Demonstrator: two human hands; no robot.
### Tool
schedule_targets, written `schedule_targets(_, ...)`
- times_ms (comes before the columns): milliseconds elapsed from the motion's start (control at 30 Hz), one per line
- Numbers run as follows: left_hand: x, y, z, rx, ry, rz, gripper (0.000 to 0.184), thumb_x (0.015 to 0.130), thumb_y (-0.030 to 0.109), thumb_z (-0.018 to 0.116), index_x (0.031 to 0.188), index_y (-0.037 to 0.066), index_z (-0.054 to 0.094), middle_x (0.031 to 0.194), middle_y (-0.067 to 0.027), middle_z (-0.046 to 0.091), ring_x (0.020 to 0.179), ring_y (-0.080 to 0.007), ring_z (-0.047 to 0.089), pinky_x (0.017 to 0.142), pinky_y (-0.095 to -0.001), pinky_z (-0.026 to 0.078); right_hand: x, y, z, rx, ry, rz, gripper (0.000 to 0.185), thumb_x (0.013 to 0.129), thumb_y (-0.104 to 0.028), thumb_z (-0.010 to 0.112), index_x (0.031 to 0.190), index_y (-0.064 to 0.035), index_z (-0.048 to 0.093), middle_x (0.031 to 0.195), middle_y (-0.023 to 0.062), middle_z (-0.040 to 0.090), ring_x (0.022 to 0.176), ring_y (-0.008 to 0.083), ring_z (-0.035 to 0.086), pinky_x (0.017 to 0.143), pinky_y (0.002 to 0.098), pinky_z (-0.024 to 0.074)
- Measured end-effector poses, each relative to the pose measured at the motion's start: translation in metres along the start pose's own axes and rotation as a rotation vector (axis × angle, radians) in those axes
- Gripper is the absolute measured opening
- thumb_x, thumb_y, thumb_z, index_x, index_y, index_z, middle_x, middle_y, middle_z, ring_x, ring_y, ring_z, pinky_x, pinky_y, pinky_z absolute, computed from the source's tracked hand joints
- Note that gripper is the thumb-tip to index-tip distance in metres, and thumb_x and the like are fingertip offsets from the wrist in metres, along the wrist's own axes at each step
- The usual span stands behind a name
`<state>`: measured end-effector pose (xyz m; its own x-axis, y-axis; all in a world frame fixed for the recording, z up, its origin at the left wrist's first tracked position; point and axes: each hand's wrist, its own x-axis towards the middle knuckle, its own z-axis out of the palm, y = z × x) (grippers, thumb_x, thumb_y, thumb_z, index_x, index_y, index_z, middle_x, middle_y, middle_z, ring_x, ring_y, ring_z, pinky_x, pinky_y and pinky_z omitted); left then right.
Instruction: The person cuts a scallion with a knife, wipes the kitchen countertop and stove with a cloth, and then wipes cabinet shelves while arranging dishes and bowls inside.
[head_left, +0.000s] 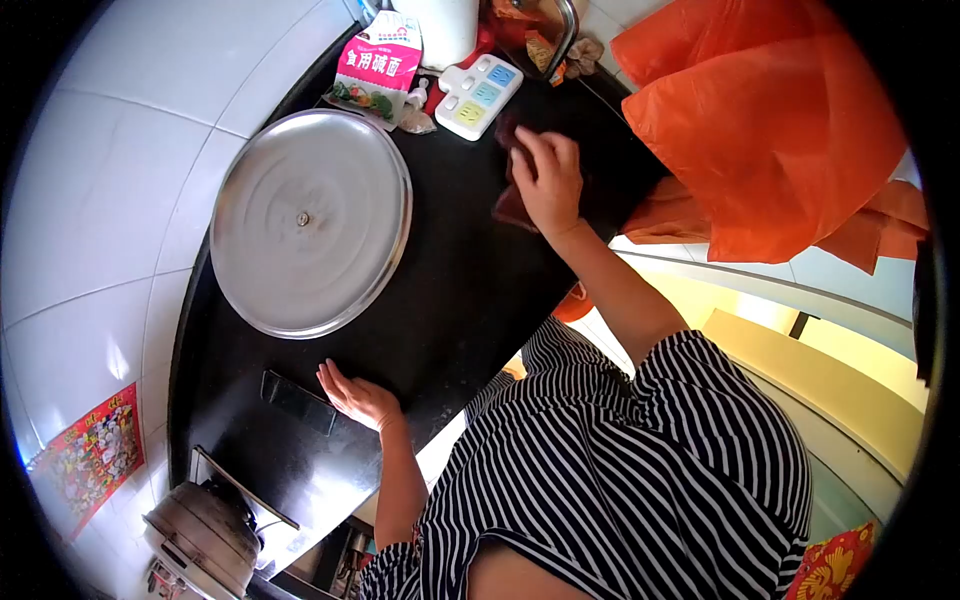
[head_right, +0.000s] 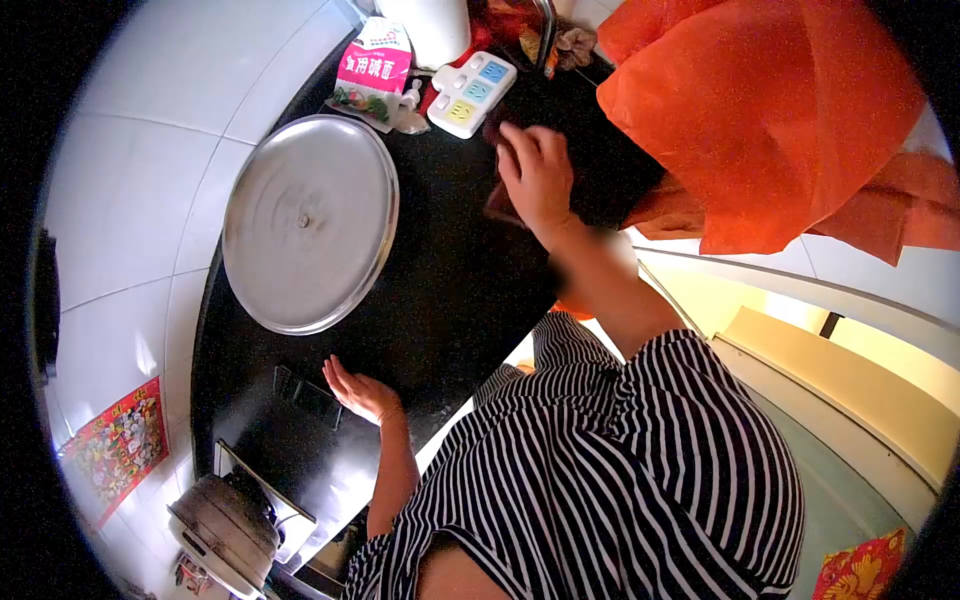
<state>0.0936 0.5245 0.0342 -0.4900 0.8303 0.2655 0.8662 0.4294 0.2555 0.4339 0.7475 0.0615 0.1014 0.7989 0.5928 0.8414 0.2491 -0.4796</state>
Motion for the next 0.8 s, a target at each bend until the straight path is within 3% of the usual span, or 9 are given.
schedule_targets(67, 0.000, 0.000, -0.001, -0.003, -0.006, -0.004, 0.047, 0.091, -0.001, 0.043, 0.138, 0.005, 0.050, 0.144, -0.0143, 0.046, 0.136, -0.0316, 0.041, 0.111, -0.0454, 0.033, 0.013, 0.010, 0.010, -0.066, 0.098, 0.093, 0.031, 0.084, -0.015, 0.070, 0.114, -0.0127, 0.066, 0.103, 0.0102, 0.057, 0.097, 0.0308, 0.056, 0.083, 0.0420, 0.0480)
schedule_targets(133, 0.000, 0.001, -0.001, -0.003, -0.019, -0.017, 0.047, 0.091, -0.001, 0.043, 0.138, 0.005, 0.050, 0.144, -0.0143, 0.045, 0.136, -0.0316, 0.040, 0.112, -0.0456, 0.032, 0.024, 0.021, 0.021, -0.176, -0.274, 0.174, 0.032, 0.085, -0.021, 0.068, 0.116, -0.0166, 0.066, 0.108, 0.0079, 0.056, 0.104, 0.0290, 0.054, 0.086, 0.0419, 0.0490)
schedule_targets(167, 0.000, 0.001, -0.001, 0.000, -0.027, -0.031, 0.047, 0.091, -0.001, 0.043, 0.138, 0.005, 0.049, 0.145, -0.0142, 0.045, 0.136, -0.0315, 0.040, 0.112, -0.0458, 0.032, 0.030, 0.027, 0.020, -0.176, -0.276, 0.174, 0.032, 0.085, -0.021, 0.068, 0.116, -0.0166, 0.066, 0.108, 0.0079, 0.056, 0.104, 0.0290, 0.054, 0.086, 0.0419, 0.0490)
schedule_targets(267, -0.001, 0.000, -0.002, -0.013, -0.018, 0.005, 0.047, 0.092, 0.000, 0.042, 0.138, 0.005, 0.049, 0.145, -0.0141, 0.045, 0.137, -0.0315, 0.040, 0.112, -0.0461, 0.031, 0.057, 0.026, -0.017, -0.198, -0.703, 0.180, 0.022, 0.081, -0.023, 0.067, 0.101, -0.0167, 0.072, 0.108, 0.0071, 0.056, 0.108, 0.0266, 0.055, 0.086, 0.0428, 0.0510)
schedule_targets(400, -0.001, -0.002, 0.001, 0.007, -0.001, 0.014, 0.047, 0.091, 0.001, 0.042, 0.138, 0.005, 0.049, 0.145, -0.0137, 0.044, 0.137, -0.0314, 0.039, 0.112, -0.0459, 0.031, 0.065, 0.018, -0.046, -0.109, -0.598, 0.311, 0.020, 0.081, -0.022, 0.066, 0.098, -0.0139, 0.071, 0.099, 0.0089, 0.060, 0.103, 0.0288, 0.058, 0.086, 0.0418, 0.0501)
schedule_targets(467, 0.000, -0.001, 0.000, 0.018, 0.012, 0.026, 0.053, 0.086, -0.004, 0.045, 0.138, 0.006, 0.050, 0.146, -0.0134, 0.045, 0.134, -0.0330, 0.042, 0.110, -0.0478, 0.034, 0.053, 0.034, -0.020, 0.081, -0.366, 0.145, 0.020, 0.081, -0.020, 0.065, 0.099, -0.0114, 0.070, 0.102, 0.0102, 0.062, 0.103, 0.0305, 0.058, 0.089, 0.0423, 0.0488)
schedule_targets(633, 0.001, -0.001, 0.001, 0.008, -0.004, 0.004, 0.054, 0.084, -0.003, 0.046, 0.138, 0.006, 0.050, 0.146, -0.0134, 0.045, 0.134, -0.0336, 0.043, 0.111, -0.0478, 0.034, 0.049, 0.042, 0.021, 0.054, -0.347, 0.007, 0.024, 0.083, -0.019, 0.066, 0.106, -0.0118, 0.067, 0.116, 0.0102, 0.060, 0.111, 0.0314, 0.054, 0.093, 0.0436, 0.0482)
schedule_targets(700, 0.001, -0.001, 0.000, 0.010, 0.003, 0.018, 0.054, 0.084, -0.003, 0.046, 0.137, 0.005, 0.050, 0.146, -0.0133, 0.045, 0.133, -0.0336, 0.043, 0.111, -0.0477, 0.034, 0.064, 0.028, -0.002, -0.159, -0.774, 0.099, 0.023, 0.085, -0.017, 0.062, 0.106, -0.0115, 0.067, 0.115, 0.0103, 0.060, 0.111, 0.0318, 0.054, 0.092, 0.0439, 0.0493)
schedule_targets(800, 0.002, 0.001, 0.000, 0.002, -0.009, -0.024, 0.050, 0.088, -0.001, 0.042, 0.137, 0.005, 0.051, 0.144, -0.0136, 0.046, 0.137, -0.0307, 0.040, 0.112, -0.0461, 0.031, 0.077, 0.019, -0.032, -0.336, -0.916, 0.163, 0.025, 0.084, -0.016, 0.060, 0.108, -0.0118, 0.066, 0.112, 0.0094, 0.061, 0.110, 0.0311, 0.055, 0.090, 0.0436, 0.0505)
